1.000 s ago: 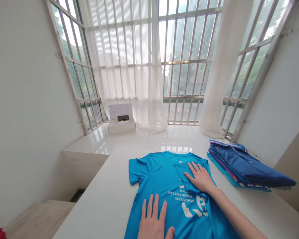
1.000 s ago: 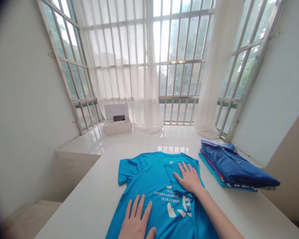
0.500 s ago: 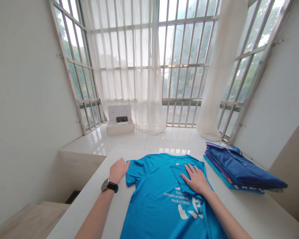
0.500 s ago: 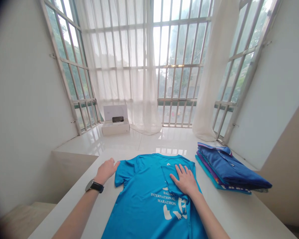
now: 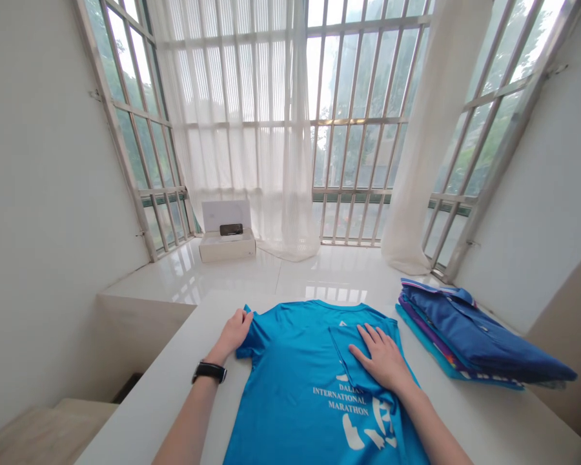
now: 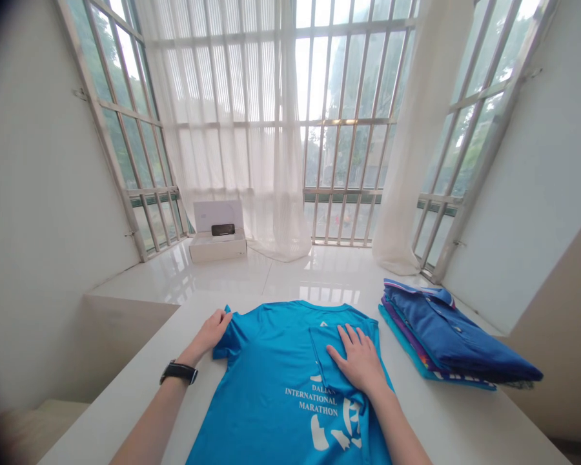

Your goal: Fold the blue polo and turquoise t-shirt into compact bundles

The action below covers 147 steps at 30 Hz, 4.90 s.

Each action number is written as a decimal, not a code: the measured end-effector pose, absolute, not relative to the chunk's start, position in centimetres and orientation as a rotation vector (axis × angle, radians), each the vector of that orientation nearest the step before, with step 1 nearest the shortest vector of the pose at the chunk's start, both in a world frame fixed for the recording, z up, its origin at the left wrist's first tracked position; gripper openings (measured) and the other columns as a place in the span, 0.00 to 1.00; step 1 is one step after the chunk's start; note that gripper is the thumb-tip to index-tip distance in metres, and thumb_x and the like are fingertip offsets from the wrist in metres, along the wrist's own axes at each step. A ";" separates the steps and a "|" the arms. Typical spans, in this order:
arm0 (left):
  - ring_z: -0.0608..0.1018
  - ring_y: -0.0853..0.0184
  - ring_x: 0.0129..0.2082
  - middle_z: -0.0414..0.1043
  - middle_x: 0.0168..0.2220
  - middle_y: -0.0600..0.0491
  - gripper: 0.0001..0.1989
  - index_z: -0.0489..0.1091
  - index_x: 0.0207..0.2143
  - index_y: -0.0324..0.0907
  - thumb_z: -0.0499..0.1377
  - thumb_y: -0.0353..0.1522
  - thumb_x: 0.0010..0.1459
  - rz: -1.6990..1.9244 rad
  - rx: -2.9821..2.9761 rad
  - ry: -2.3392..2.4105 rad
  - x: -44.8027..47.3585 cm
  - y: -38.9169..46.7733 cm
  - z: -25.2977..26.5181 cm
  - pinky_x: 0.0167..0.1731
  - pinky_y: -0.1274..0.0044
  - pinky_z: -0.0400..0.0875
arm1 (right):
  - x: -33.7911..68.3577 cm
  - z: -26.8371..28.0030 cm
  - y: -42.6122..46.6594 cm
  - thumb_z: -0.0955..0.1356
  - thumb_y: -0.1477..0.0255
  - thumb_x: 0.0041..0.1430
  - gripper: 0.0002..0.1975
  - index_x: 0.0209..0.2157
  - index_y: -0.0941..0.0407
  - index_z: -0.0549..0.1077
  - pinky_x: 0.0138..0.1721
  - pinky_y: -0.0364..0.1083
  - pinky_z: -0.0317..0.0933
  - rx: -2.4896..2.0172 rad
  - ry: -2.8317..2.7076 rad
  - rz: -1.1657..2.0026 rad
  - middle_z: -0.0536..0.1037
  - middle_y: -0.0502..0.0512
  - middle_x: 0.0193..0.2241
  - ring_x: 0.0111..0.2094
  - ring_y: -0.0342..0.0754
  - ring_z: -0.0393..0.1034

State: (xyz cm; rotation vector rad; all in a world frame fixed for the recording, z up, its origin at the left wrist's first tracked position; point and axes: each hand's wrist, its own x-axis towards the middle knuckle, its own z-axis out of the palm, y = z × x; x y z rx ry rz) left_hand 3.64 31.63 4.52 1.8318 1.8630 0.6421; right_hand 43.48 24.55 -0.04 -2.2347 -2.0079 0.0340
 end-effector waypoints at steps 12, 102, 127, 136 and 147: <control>0.75 0.70 0.27 0.73 0.37 0.53 0.27 0.59 0.56 0.45 0.60 0.42 0.57 0.889 1.342 1.349 2.5 29.9 5.2 0.24 0.80 0.67 | 43.1 0.8 24.3 0.56 0.46 0.62 0.38 0.67 0.52 0.56 0.67 0.57 0.43 -2.262 -2.020 0.068 0.56 0.54 0.68 0.69 0.60 0.45; 0.71 0.57 0.53 0.72 0.50 0.47 0.14 0.72 0.48 0.44 0.57 0.38 0.62 0.251 2.742 1.215 16.7 33.3 6.5 0.54 0.68 0.64 | 39.2 6.1 31.5 0.64 0.63 0.62 0.12 0.39 0.54 0.75 0.36 0.42 0.58 -1.989 -1.850 0.352 0.81 0.56 0.37 0.39 0.48 0.73; 0.75 0.63 0.24 0.74 0.25 0.54 0.07 0.71 0.23 0.44 0.62 0.37 0.45 -0.475 2.656 0.954 19.7 27.8 10.4 0.19 0.76 0.64 | 37.8 3.3 32.3 0.66 0.69 0.59 0.07 0.30 0.56 0.73 0.32 0.42 0.54 -1.921 -1.967 0.438 0.79 0.54 0.32 0.34 0.47 0.70; 0.75 0.63 0.28 0.75 0.29 0.54 0.14 0.72 0.26 0.44 0.58 0.45 0.53 -0.396 2.524 0.796 19.6 28.9 9.6 0.23 0.76 0.66 | 38.2 3.4 32.1 0.65 0.71 0.59 0.06 0.30 0.56 0.72 0.32 0.42 0.55 -1.894 -1.987 0.411 0.79 0.54 0.31 0.33 0.45 0.70; 0.59 0.44 0.64 0.56 0.65 0.37 0.31 0.60 0.62 0.39 0.53 0.46 0.61 0.032 2.684 1.123 19.2 30.1 5.0 0.60 0.54 0.57 | 38.6 4.3 30.3 0.63 0.68 0.62 0.11 0.40 0.57 0.74 0.43 0.44 0.60 -1.975 -2.042 0.267 0.79 0.59 0.40 0.42 0.50 0.72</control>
